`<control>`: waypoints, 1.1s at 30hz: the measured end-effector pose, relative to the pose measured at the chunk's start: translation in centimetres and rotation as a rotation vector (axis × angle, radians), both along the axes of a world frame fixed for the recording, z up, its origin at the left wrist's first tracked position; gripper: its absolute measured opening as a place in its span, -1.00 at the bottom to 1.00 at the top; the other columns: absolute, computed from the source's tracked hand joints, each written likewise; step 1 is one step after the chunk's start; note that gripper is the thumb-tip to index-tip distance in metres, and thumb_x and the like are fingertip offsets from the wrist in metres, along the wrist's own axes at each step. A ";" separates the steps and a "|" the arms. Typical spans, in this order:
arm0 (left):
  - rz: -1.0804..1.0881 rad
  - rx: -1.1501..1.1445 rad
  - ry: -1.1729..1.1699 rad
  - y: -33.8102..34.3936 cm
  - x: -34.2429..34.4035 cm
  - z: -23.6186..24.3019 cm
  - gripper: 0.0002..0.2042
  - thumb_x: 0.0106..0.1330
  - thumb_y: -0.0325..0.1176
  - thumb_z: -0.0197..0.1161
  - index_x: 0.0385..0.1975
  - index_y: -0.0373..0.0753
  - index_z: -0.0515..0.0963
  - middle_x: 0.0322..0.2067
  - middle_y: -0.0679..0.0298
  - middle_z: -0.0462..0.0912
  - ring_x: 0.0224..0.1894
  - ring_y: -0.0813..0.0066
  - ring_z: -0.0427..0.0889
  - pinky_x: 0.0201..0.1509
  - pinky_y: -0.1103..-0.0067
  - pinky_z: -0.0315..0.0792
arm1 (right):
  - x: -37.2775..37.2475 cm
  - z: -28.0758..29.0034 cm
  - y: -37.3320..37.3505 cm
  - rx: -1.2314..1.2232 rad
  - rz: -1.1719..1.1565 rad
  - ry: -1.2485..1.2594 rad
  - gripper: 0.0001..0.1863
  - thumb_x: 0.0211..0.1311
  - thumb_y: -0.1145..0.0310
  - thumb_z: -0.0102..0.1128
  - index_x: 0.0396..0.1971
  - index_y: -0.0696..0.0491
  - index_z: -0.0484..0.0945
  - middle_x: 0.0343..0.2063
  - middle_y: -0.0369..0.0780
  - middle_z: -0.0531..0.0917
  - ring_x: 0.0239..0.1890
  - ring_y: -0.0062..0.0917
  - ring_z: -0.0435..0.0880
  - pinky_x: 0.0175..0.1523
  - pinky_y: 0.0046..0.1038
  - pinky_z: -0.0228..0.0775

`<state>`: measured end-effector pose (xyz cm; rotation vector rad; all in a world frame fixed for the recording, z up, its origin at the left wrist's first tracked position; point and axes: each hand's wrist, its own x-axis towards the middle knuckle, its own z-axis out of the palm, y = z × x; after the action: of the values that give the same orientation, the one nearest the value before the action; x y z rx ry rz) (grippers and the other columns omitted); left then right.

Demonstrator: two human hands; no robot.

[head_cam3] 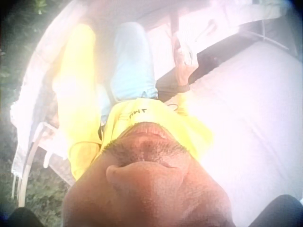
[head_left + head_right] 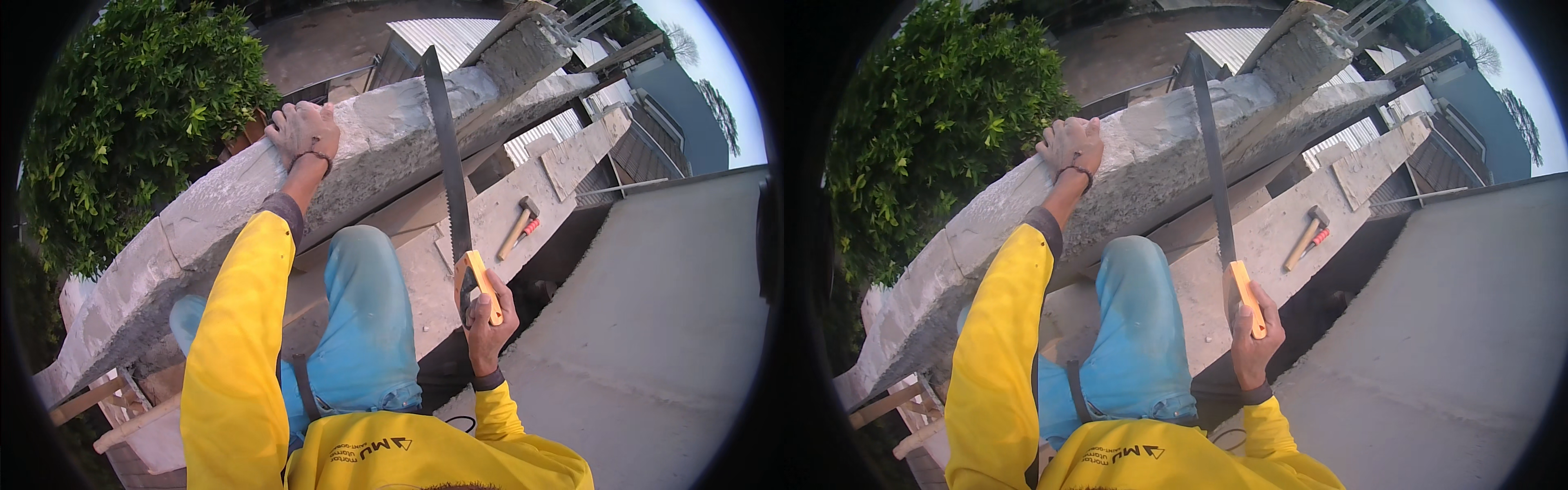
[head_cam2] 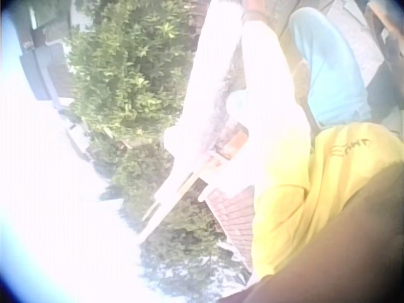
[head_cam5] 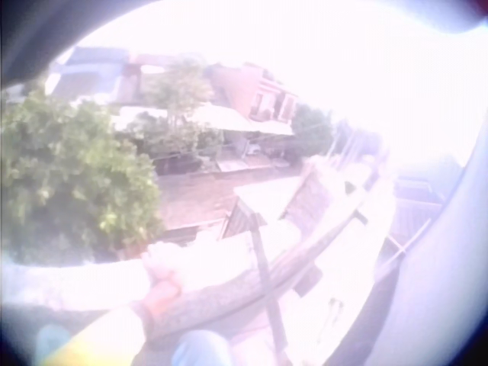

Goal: The person uses a hand saw to cut a concrete beam and then uses a hammer and chisel to break off a section. The person switches between tools to complete the cut and remove the piece.

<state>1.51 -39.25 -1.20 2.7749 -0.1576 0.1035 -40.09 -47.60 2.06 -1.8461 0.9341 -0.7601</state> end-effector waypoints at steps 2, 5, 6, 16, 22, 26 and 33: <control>0.001 0.008 -0.017 0.0 0.2 -0.3 -0.56 0.54 0.14 0.12 0.08 -0.05 0.70 0.14 0.17 0.63 0.32 0.17 0.45 0.42 0.14 0.17 | 0.2 0.2 -1.9 0.010 0.021 -0.015 -0.50 0.55 0.16 0.23 0.21 0.29 0.61 0.07 -0.04 0.75 0.08 -0.42 0.73 0.24 -0.39 0.54; 0.001 0.015 -0.027 -0.1 0.3 -0.6 -0.56 0.54 0.13 0.11 0.07 -0.04 0.70 0.15 0.19 0.64 0.32 0.17 0.47 0.42 0.12 0.17 | 2.3 0.0 -4.9 -0.087 0.081 -0.058 -0.50 0.56 0.13 0.22 0.20 0.26 0.63 0.07 -0.06 0.76 0.08 -0.44 0.74 0.23 -0.41 0.55; 0.002 0.008 -0.028 -0.1 0.3 -0.6 -0.57 0.54 0.13 0.11 0.07 -0.04 0.70 0.15 0.19 0.64 0.32 0.17 0.47 0.42 0.12 0.17 | 3.5 -0.1 -5.8 -0.106 0.111 -0.086 -0.50 0.57 0.13 0.22 0.21 0.26 0.62 -0.03 -0.12 0.72 -0.03 -0.51 0.68 0.10 -0.46 0.48; -0.012 0.048 -0.026 0.2 0.1 0.1 -0.58 0.55 0.10 0.09 0.04 -0.07 0.70 0.15 0.17 0.64 0.32 0.14 0.49 0.41 0.09 0.21 | 11.0 1.3 -10.4 -0.285 0.278 -0.142 -0.62 0.53 0.26 0.32 0.16 0.21 0.66 -0.04 -0.11 0.79 -0.09 -0.54 0.79 0.00 -0.51 0.61; -0.031 0.050 -0.049 0.3 0.1 0.2 -0.57 0.54 0.09 0.09 0.03 -0.08 0.71 0.17 0.15 0.64 0.32 0.12 0.50 0.42 0.07 0.22 | 8.4 -3.6 -12.0 -0.226 0.261 -0.177 -0.66 0.51 0.27 0.33 0.11 0.18 0.67 -0.06 -0.12 0.80 -0.13 -0.51 0.80 -0.02 -0.50 0.61; -0.032 0.082 -0.034 0.3 0.4 -0.1 -0.52 0.57 0.14 0.02 0.10 -0.08 0.68 0.22 0.16 0.64 0.37 0.10 0.49 0.45 0.08 0.22 | 2.8 -4.9 -11.1 -0.072 0.183 -0.114 -0.68 0.51 0.25 0.32 0.06 0.16 0.69 -0.06 -0.13 0.80 -0.10 -0.49 0.79 0.03 -0.48 0.61; -0.047 0.116 -0.071 0.5 0.6 -0.4 -0.52 0.57 0.12 0.01 0.11 -0.09 0.67 0.20 0.14 0.64 0.35 0.06 0.49 0.43 0.05 0.23 | 12.2 -2.5 -12.2 -0.073 0.262 -0.257 -0.73 0.51 0.27 0.32 0.01 0.15 0.68 -0.13 -0.18 0.78 -0.12 -0.54 0.76 -0.01 -0.49 0.60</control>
<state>2.11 -38.77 -1.58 2.8821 -0.2547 0.1869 -27.84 -59.82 -0.42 -1.8352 0.4948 -0.8510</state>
